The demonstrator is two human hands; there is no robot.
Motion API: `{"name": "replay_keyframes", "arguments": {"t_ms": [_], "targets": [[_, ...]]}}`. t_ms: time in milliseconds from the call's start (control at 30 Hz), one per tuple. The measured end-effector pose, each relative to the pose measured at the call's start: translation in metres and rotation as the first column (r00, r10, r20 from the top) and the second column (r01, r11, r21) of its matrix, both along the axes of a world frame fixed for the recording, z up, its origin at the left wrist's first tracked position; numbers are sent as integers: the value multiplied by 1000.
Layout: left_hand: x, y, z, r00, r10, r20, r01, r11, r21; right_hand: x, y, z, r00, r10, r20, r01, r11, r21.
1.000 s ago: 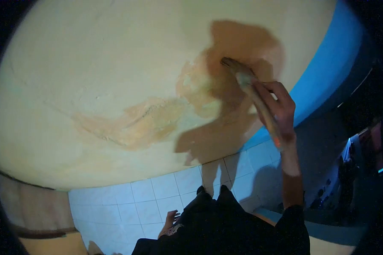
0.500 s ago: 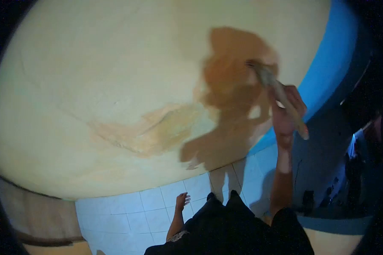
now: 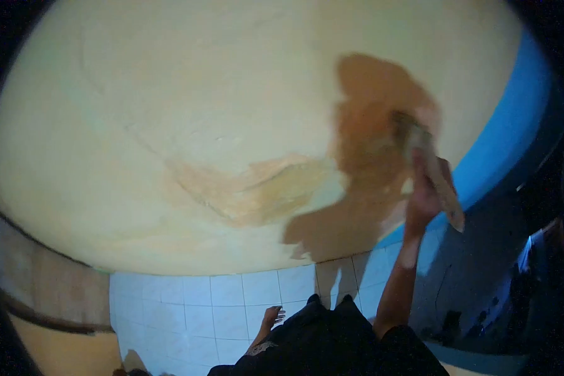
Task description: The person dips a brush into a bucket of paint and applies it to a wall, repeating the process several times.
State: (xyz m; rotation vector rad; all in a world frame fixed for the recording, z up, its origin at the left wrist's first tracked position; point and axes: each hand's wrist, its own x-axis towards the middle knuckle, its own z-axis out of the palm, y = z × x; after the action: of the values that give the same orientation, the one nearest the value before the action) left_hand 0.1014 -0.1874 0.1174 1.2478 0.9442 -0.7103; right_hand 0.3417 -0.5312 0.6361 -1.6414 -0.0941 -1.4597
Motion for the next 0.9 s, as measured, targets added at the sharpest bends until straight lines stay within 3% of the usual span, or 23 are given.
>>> {"name": "replay_keyframes", "arguments": {"t_ms": [67, 100, 133, 267, 300, 333, 400, 433, 500, 533, 600, 633, 700, 733, 800, 867, 900], "targets": [[-16, 8, 2, 997, 49, 53, -51, 998, 42, -3, -6, 4, 998, -26, -64, 29, 998, 53], [-28, 21, -26, 985, 143, 92, -138, 989, -61, 2, -4, 0, 995, -81, -59, 86, 993, 86], [-44, 29, -35, 985, 35, 169, -37, 999, 4, 3, -1, -1, 989, -137, -57, 143, 982, 119], [-71, 45, -41, 988, 150, -25, -149, 988, 38, -7, 43, -3, 991, -72, -117, 52, 985, -166], [-85, 47, -43, 989, 114, 92, -116, 993, 22, -16, 52, -1, 990, -47, -135, 12, 969, -247], [-77, 48, -43, 983, 157, -100, -152, 987, 52, -23, 64, 0, 990, -36, -139, -1, 967, -253], [-78, 48, -29, 978, 205, 29, -204, 979, -21, -34, 88, -5, 889, 382, -253, -404, 914, -37], [-70, 47, -24, 976, 215, 23, -214, 977, -20, -34, 95, -13, 883, 391, -259, -413, 910, -35], [-57, 36, -21, 956, 291, 30, -292, 956, 32, -32, 109, -39, 704, 686, -183, -594, 710, 377], [-55, 32, -17, 953, 300, 29, -301, 953, 31, -36, 116, -44, 697, 693, -185, -601, 705, 376], [-51, 24, -9, 967, 242, 78, -246, 968, 55, -41, 128, -54, 550, 834, -38, -572, 409, 711], [-53, 21, -12, 966, 248, 75, -252, 966, 53, -47, 132, -54, 545, 838, -41, -573, 407, 712], [-56, 16, -16, 981, 182, 73, -187, 980, 71, -62, 134, -58, 291, 955, -59, -444, 189, 876], [-58, 13, -13, 981, 181, 71, -186, 980, 72, -67, 133, -64, 292, 955, -59, -441, 189, 877], [-64, 7, -7, 986, 161, 52, -165, 983, 82, -76, 130, -85, 150, 987, -59, -279, 99, 955], [-77, 6, -13, 982, 180, 56, -183, 981, 66, -88, 126, -109, 176, 983, -50, -171, 81, 982], [-88, 5, -15, 982, 178, 55, -181, 982, 52, -97, 121, -126, 166, 985, 43, -143, -19, 990]]}}
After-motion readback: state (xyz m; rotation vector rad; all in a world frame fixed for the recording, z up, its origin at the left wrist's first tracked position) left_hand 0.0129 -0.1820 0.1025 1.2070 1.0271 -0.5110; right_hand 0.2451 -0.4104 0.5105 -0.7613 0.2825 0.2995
